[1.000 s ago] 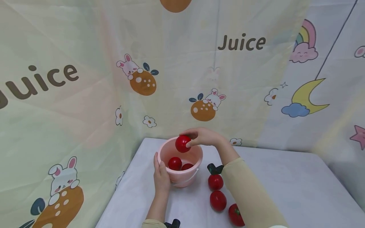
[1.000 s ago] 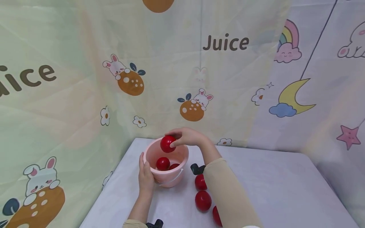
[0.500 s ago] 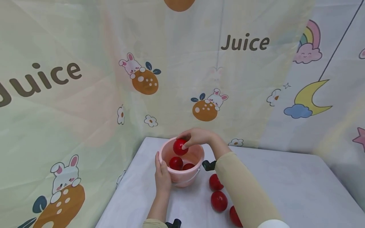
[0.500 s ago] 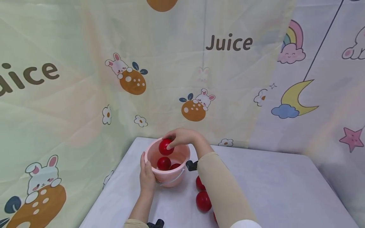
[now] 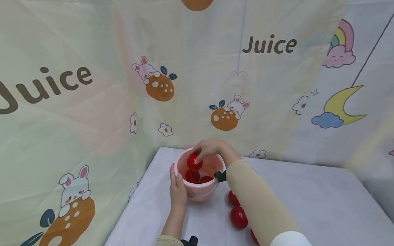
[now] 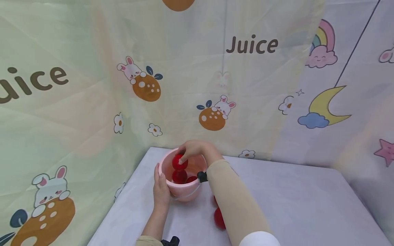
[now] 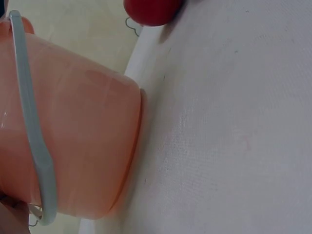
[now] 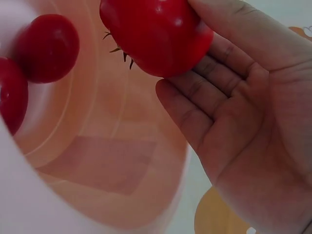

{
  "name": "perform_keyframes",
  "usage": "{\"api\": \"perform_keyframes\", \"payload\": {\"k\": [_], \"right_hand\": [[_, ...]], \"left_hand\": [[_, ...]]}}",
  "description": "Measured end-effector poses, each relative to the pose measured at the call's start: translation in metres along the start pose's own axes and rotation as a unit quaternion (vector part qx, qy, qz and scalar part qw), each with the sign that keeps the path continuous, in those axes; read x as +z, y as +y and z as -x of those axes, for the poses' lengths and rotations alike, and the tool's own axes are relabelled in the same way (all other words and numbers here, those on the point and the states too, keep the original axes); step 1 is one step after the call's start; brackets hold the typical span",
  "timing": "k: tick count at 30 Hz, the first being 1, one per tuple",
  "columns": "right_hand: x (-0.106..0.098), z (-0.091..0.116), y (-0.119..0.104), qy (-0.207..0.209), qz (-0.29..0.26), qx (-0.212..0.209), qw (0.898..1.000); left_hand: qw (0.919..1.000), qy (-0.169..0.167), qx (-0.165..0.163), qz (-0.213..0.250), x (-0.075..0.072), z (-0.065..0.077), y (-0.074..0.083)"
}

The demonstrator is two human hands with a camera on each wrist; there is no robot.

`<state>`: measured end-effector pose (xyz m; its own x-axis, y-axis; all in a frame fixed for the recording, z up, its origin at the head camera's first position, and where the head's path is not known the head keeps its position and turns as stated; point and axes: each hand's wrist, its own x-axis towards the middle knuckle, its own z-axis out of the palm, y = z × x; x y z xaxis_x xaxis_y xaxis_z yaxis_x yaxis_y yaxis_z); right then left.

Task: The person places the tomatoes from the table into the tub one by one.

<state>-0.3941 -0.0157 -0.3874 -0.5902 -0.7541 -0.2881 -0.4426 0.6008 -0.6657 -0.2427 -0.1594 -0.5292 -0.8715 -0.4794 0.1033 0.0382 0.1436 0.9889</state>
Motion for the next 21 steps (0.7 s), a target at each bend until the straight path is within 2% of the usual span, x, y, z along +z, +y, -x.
{"api": "perform_keyframes", "payload": {"k": [4, 14, 17, 21], "right_hand": [[0.002, -0.002, -0.002, -0.003, -0.011, 0.021, 1.0], [0.01, -0.009, -0.01, -0.032, 0.009, 0.059, 0.998], [0.012, -0.011, -0.011, -0.04, 0.018, 0.059, 0.997], [0.014, -0.01, -0.013, -0.041, 0.003, 0.064, 0.997]], "left_hand": [[1.0, -0.002, -0.003, -0.002, 0.001, -0.001, -0.002], [1.0, 0.001, -0.004, -0.005, 0.002, -0.001, -0.001], [1.0, -0.002, 0.002, -0.007, 0.001, 0.001, 0.001], [0.9999, -0.004, 0.01, -0.011, 0.0, 0.003, 0.002]]}}
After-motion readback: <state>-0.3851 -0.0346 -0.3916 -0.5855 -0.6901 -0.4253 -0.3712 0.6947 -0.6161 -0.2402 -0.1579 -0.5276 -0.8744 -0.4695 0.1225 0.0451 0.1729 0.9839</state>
